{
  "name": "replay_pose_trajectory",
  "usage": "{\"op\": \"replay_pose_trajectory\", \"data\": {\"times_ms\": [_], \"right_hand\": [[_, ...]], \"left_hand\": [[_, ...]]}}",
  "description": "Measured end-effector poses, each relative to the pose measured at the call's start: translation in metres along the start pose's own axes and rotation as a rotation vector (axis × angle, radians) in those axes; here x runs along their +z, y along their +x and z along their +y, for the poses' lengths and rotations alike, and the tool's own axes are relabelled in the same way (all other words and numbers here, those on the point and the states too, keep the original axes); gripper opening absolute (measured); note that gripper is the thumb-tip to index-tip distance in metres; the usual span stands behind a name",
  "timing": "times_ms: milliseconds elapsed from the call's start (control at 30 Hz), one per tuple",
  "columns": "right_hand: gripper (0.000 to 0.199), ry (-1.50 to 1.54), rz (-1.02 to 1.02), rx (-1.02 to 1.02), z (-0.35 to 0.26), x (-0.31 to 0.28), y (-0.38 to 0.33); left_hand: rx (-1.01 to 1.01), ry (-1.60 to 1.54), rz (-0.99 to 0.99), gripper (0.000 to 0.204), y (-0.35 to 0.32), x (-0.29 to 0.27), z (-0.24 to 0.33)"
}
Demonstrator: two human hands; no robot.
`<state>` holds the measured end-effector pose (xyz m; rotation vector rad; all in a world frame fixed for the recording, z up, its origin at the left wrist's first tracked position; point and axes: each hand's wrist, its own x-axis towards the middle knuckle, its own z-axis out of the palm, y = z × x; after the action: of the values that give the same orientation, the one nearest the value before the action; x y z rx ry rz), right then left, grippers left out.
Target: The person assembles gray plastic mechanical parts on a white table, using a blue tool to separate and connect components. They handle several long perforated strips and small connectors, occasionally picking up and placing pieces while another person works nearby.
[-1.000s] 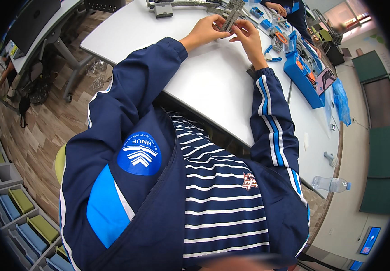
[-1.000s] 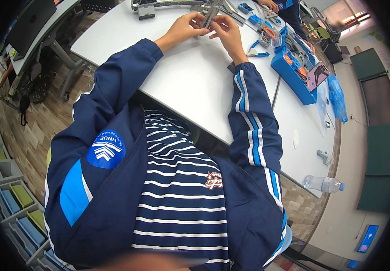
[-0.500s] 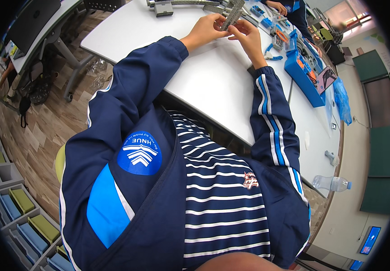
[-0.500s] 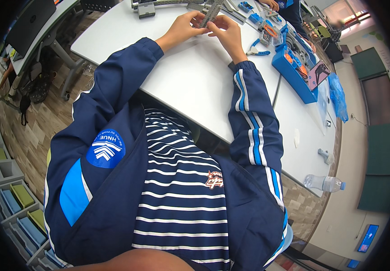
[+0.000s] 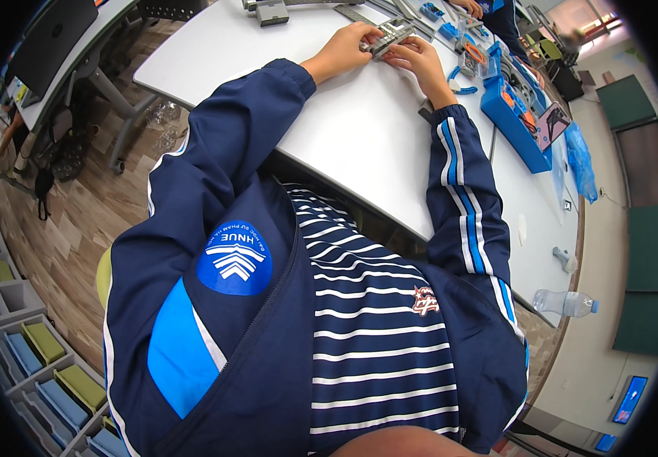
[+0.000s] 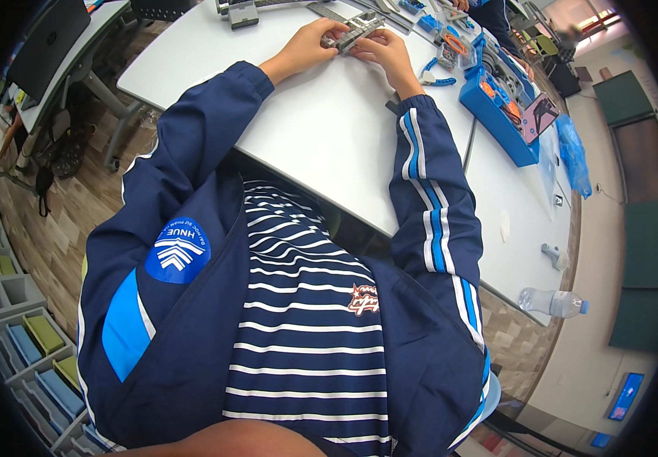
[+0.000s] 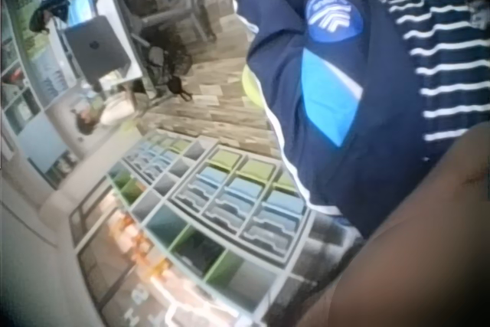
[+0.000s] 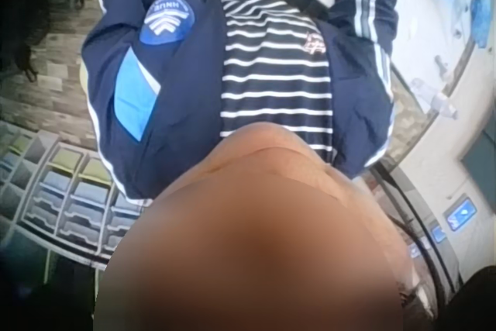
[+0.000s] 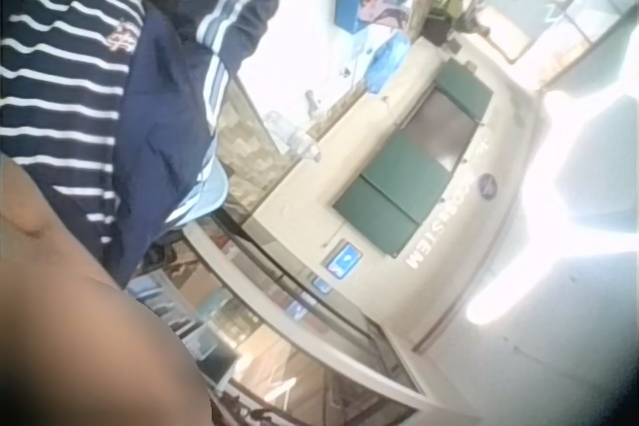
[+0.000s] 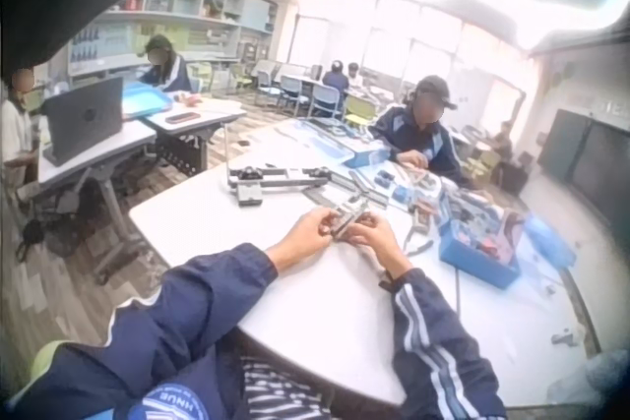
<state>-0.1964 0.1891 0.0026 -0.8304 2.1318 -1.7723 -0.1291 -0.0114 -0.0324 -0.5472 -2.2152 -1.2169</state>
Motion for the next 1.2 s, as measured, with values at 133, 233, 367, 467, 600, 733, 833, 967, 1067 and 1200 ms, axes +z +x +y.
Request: {"op": "replay_pose_trajectory", "data": {"times_ms": [133,233,367,467,600,733,833,967,1067,1200], "right_hand": [[0.032,0.147,-0.002,0.142,0.0,0.001,-0.002],[0.032,0.198,-0.02,0.167,-0.001,0.004,-0.003],[0.03,0.204,-0.011,0.129,-0.005,0.007,-0.003],[0.027,0.161,-0.008,0.039,-0.007,0.009,-0.001],[0.023,0.104,0.037,-0.095,-0.006,0.014,0.001],[0.018,0.054,0.088,-0.19,-0.007,0.016,0.002],[0.017,0.004,0.102,-0.225,-0.008,0.016,0.003],[0.019,-0.023,0.125,-0.291,-0.008,0.02,0.003],[0.02,-0.101,0.152,-0.344,-0.008,0.021,0.002],[0.022,-0.197,0.16,-0.375,-0.01,0.021,0.002]], "left_hand": [[0.008,0.011,0.008,0.045,-0.001,0.001,0.0],[0.013,0.049,0.023,0.044,-0.001,0.003,-0.003],[-0.034,0.02,0.052,0.044,0.0,0.005,-0.007],[-0.104,-0.12,0.032,0.045,0.0,0.004,-0.008],[-0.205,-0.41,-0.008,0.045,0.0,0.0,-0.005],[-0.168,-0.451,-0.049,0.046,-0.001,-0.003,0.0],[-0.21,-0.485,-0.111,0.047,-0.002,-0.004,0.003],[-0.227,-0.491,-0.105,0.05,-0.002,-0.004,0.005],[-0.222,-0.502,-0.083,0.05,-0.002,-0.002,0.003],[-0.246,-0.569,-0.055,0.051,-0.002,0.0,0.001]]}}
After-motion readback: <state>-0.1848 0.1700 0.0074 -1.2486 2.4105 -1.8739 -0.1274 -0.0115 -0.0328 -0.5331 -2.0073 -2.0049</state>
